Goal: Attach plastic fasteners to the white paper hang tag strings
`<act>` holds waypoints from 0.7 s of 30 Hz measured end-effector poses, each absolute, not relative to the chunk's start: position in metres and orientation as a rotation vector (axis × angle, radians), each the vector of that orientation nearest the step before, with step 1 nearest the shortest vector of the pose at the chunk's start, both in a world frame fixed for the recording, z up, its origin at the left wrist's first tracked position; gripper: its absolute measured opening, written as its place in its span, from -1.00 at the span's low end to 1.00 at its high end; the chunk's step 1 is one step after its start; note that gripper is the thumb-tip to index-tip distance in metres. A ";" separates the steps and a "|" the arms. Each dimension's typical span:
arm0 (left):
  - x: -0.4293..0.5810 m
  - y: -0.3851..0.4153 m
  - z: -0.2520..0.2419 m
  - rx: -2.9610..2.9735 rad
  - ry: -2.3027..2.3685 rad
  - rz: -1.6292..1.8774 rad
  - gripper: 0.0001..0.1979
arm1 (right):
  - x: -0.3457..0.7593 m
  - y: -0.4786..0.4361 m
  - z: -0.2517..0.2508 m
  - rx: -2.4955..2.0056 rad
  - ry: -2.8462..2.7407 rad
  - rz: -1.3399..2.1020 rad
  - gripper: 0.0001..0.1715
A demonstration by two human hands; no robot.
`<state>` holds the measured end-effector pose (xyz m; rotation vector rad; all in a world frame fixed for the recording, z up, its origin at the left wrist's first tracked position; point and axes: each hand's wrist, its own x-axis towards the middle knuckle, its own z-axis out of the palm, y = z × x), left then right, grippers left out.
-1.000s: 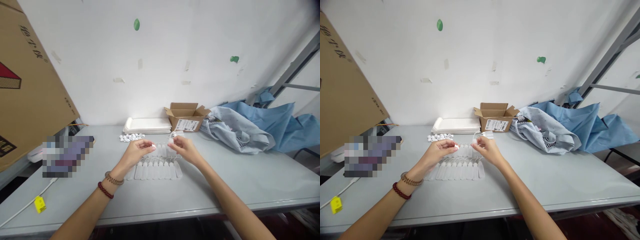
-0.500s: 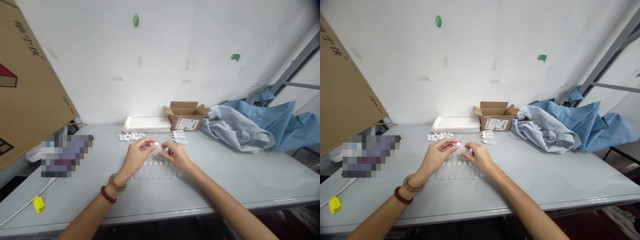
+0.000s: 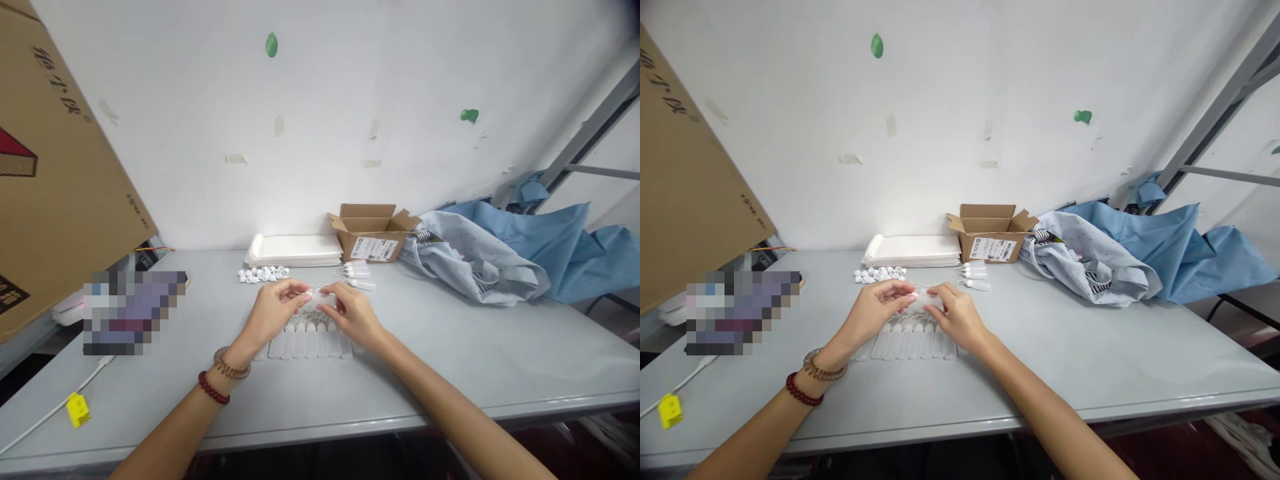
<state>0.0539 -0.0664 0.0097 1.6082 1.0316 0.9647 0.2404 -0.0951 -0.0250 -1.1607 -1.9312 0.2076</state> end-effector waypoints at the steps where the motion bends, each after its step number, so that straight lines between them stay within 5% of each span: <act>1: 0.054 -0.066 0.010 1.600 1.043 0.983 -0.73 | 0.240 -0.095 -0.025 -1.162 -1.915 0.236 -0.79; 8: 0.052 -0.067 0.010 1.648 1.017 1.041 -0.75 | 0.235 -0.100 -0.020 -1.197 -1.779 0.554 -0.75; 21: 0.046 -0.068 0.020 1.882 0.971 0.938 -0.83 | 0.236 -0.102 -0.018 -1.203 -1.759 0.618 -0.73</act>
